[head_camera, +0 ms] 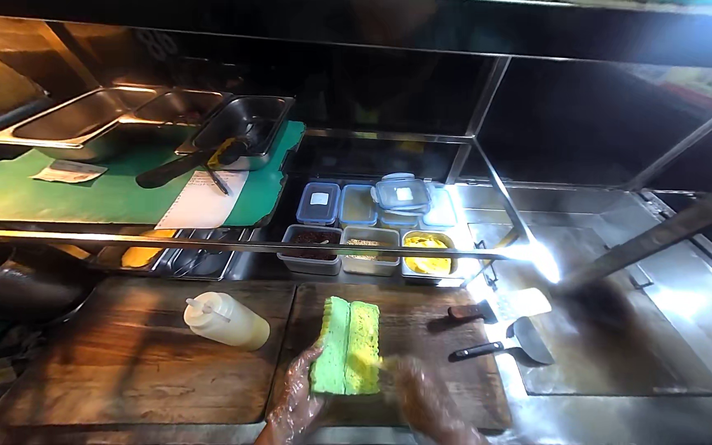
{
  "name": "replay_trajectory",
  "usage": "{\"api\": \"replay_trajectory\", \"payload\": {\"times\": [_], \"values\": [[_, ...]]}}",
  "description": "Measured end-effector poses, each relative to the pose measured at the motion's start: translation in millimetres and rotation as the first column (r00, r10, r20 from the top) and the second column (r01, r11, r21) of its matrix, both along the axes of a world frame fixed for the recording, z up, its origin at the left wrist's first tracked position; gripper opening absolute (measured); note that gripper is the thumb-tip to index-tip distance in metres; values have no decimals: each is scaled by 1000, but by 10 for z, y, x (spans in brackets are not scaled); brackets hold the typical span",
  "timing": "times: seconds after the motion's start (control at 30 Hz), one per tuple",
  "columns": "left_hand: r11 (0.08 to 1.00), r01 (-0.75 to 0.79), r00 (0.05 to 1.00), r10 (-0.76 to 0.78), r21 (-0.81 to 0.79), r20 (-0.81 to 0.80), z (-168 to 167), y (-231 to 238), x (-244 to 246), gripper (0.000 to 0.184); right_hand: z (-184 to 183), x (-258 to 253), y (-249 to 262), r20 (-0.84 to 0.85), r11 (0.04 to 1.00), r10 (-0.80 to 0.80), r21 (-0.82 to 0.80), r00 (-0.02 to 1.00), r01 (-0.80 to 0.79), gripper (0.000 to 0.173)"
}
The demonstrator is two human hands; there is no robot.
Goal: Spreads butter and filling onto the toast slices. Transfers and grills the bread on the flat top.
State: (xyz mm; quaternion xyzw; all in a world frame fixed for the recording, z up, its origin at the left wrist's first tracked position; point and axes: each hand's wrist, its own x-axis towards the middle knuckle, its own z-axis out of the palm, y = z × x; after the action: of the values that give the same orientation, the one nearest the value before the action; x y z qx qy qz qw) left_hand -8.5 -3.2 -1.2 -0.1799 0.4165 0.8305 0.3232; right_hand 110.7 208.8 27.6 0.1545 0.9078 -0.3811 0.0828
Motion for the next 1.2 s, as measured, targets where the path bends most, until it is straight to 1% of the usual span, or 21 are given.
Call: {"api": "replay_trajectory", "payload": {"times": [0.1, 0.2, 0.23, 0.3, 0.33, 0.37, 0.43, 0.47, 0.5, 0.53, 0.57, 0.6, 0.63, 0.67, 0.73, 0.8, 0.93, 1.03, 1.1, 1.17, 1.2], "values": [[1000, -4, 999, 4, 20, 34, 41, 15, 25, 36, -227, -410, 151, 2, 998, -57, 0, 998, 57, 38], [999, -11, 999, 13, -38, 31, 59, 21, -1, 35, -231, -58, -169, -98, 992, 42, 123, 994, -29, 33], [999, -12, 999, 14, -48, 32, 47, 14, -1, 35, -116, 134, -300, -91, 998, 37, 56, 995, -32, 31], [999, -35, 998, 36, -24, 43, 26, 30, 29, 35, 47, 305, -409, -10, 961, -59, -272, 998, 54, 28], [999, -49, 997, 50, -11, 54, 16, 33, 42, 34, 70, 286, -432, 113, 857, -141, -483, 984, 179, 27], [998, -65, 995, 65, -3, 69, 10, 43, 46, 34, 94, 250, -462, 281, 674, -218, -649, 935, 352, 26], [997, -74, 994, 75, -18, 79, 8, 56, 46, 34, 103, 332, -528, 566, 288, -271, -724, 779, 627, 24], [997, -69, 994, 71, -36, 78, 20, 55, 48, 34, 131, 444, -567, 632, 188, -291, -698, 718, 691, 23], [997, -59, 995, 63, -50, 74, 31, 48, 56, 34, 174, 552, -601, 640, 191, -333, -674, 693, 714, 23], [997, -52, 996, 55, -54, 64, 27, 43, 64, 34, 206, 615, -608, 567, 309, -398, -657, 721, 687, 24], [998, -48, 997, 51, -48, 53, 17, 38, 72, 34, 219, 613, -595, 416, 533, -453, -583, 789, 614, 28], [998, -45, 998, 47, -39, 45, 13, 37, 68, 34, 215, 528, -567, 253, 757, -453, -397, 855, 519, 38], [999, -48, 998, 49, -24, 43, 11, 45, 60, 34, 166, 408, -528, 128, 911, -368, -147, 921, 384, 46], [998, -57, 997, 58, -14, 47, 10, 56, 72, 34, 79, 321, -518, 104, 963, -268, 65, 958, 262, 53], [998, -64, 997, 65, -15, 46, 26, 69, 99, 35, 62, 379, -638, 213, 970, -104, 238, 971, 52, 56], [998, -60, 998, 60, -20, 24, 26, 70, 88, 35, 181, 618, -797, 203, 981, -6, 190, 979, -33, 51], [995, -97, 995, 97, 5, 20, 11, 59, 124, 35, 17, 413, -622, -99, 993, -119, 6, 988, 120, 41], [993, -114, 993, 114, 22, 34, 18, 83, 136, 35, -45, 269, -566, -7, 994, -37, 98, 999, 38, 42], [994, -102, 994, 100, 34, 41, 8, 60, 95, 36, 119, 372, -505, -29, 999, 24, 33, 999, -23, 38], [995, -99, 994, 97, 28, 56, -4, 41, 105, 36, 196, 158, -4, -177, 997, -76, -14, 981, 74, 39], [995, -97, 994, 97, 12, 59, -8, 30, 107, 36, 243, -124, 370, -178, 988, -133, 60, 975, 145, 38]]}}
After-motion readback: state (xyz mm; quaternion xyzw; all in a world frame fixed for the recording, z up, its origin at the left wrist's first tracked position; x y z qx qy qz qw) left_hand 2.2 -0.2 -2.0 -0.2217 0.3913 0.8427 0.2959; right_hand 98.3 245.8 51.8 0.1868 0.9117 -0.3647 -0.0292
